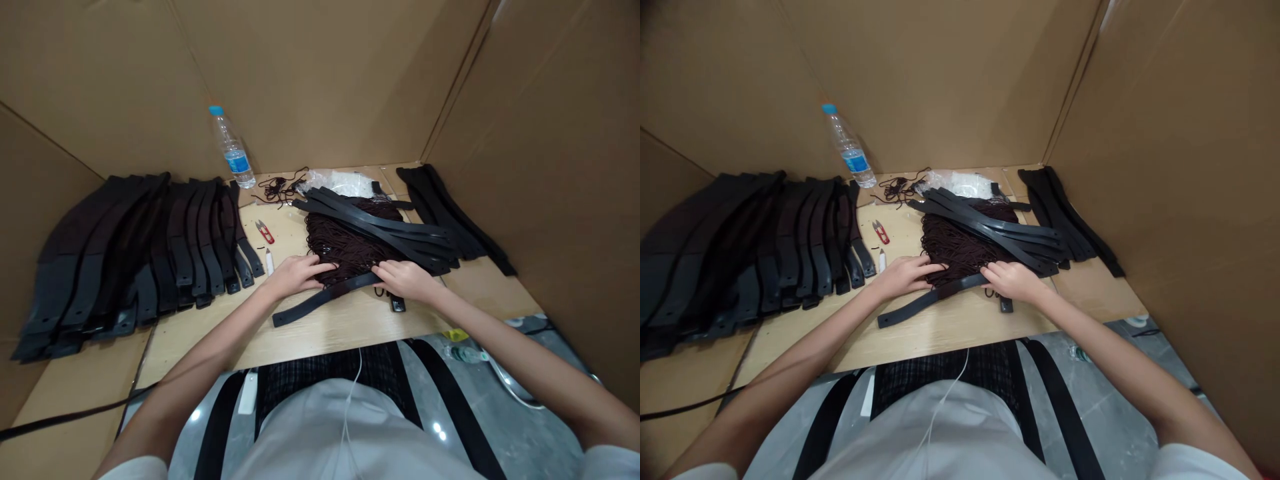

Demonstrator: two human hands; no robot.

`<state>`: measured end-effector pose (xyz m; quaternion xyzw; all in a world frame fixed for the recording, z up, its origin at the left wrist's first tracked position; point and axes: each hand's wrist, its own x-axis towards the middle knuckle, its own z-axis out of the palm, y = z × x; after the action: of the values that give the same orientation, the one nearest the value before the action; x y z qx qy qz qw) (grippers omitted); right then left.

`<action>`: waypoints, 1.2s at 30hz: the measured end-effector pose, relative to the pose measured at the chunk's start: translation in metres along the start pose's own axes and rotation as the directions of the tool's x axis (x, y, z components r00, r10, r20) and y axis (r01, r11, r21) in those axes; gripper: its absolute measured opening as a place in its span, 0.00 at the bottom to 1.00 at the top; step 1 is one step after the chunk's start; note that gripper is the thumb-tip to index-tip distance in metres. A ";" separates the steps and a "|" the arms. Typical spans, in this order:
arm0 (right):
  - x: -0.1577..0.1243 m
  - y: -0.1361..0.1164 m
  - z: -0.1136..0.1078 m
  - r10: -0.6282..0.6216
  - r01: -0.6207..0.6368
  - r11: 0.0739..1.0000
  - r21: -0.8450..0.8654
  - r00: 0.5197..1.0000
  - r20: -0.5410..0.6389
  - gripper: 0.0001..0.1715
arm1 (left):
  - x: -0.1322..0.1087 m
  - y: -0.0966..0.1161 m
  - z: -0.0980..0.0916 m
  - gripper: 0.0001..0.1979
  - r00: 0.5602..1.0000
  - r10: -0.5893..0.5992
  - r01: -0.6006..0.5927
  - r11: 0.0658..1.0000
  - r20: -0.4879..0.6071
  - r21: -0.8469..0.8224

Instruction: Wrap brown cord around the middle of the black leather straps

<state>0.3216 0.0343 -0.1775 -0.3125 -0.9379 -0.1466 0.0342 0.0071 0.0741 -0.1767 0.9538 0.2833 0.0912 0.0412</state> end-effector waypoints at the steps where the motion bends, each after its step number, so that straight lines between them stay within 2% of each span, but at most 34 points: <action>1: 0.000 0.000 0.000 -0.017 0.017 1.000 -0.005 1.000 -0.011 0.25 | 0.001 -0.001 -0.002 0.22 1.000 0.002 -0.002 1.000 0.007 -0.010; 6: 0.000 0.000 0.001 -0.054 0.056 0.998 0.037 0.997 -0.047 0.23 | 0.007 -0.002 -0.010 0.20 0.999 -0.037 0.039 0.998 0.039 -0.052; 10: 0.001 -0.002 0.002 -0.057 0.061 0.996 0.070 0.997 -0.059 0.24 | 0.013 0.001 -0.015 0.25 0.993 -0.103 0.105 0.994 0.054 -0.026; 14: 0.005 -0.007 0.000 -0.044 0.046 0.997 0.059 0.998 -0.033 0.24 | 0.020 0.004 -0.015 0.28 0.987 -0.160 0.161 0.987 0.030 -0.015; 21: 0.013 -0.026 -0.002 -0.014 0.015 1.000 0.026 0.999 -0.042 0.25 | 0.023 0.007 -0.013 0.27 0.985 -0.173 0.173 0.984 0.018 -0.034; 26: 0.025 -0.037 -0.007 0.048 -0.049 0.998 0.043 0.998 0.036 0.22 | 0.022 0.004 -0.010 0.27 0.983 -0.174 0.182 0.965 0.058 -0.187; 29: 0.036 -0.041 -0.017 0.124 -0.128 0.991 0.041 0.989 0.074 0.19 | 0.021 -0.006 -0.015 0.26 0.978 -0.156 0.199 0.890 0.136 -0.411; 32: 0.047 -0.042 -0.029 0.189 -0.192 0.981 0.036 0.979 0.081 0.16 | 0.014 -0.020 -0.031 0.26 0.958 -0.157 0.275 0.746 0.242 -0.606; 34: 0.054 -0.039 -0.036 0.213 -0.218 0.975 0.038 0.972 0.097 0.15 | 0.005 -0.026 -0.048 0.28 0.948 -0.243 0.318 0.694 0.206 -0.646; 36: 0.058 -0.035 -0.041 0.242 -0.250 0.967 0.057 0.963 0.121 0.15 | -0.005 -0.026 -0.062 0.30 0.921 -0.357 0.371 0.685 0.154 -0.627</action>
<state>0.2530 0.0286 -0.1384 -0.4328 -0.8970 -0.0894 0.0100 -0.0233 0.0951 -0.1200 0.8060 0.4174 0.1637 0.3865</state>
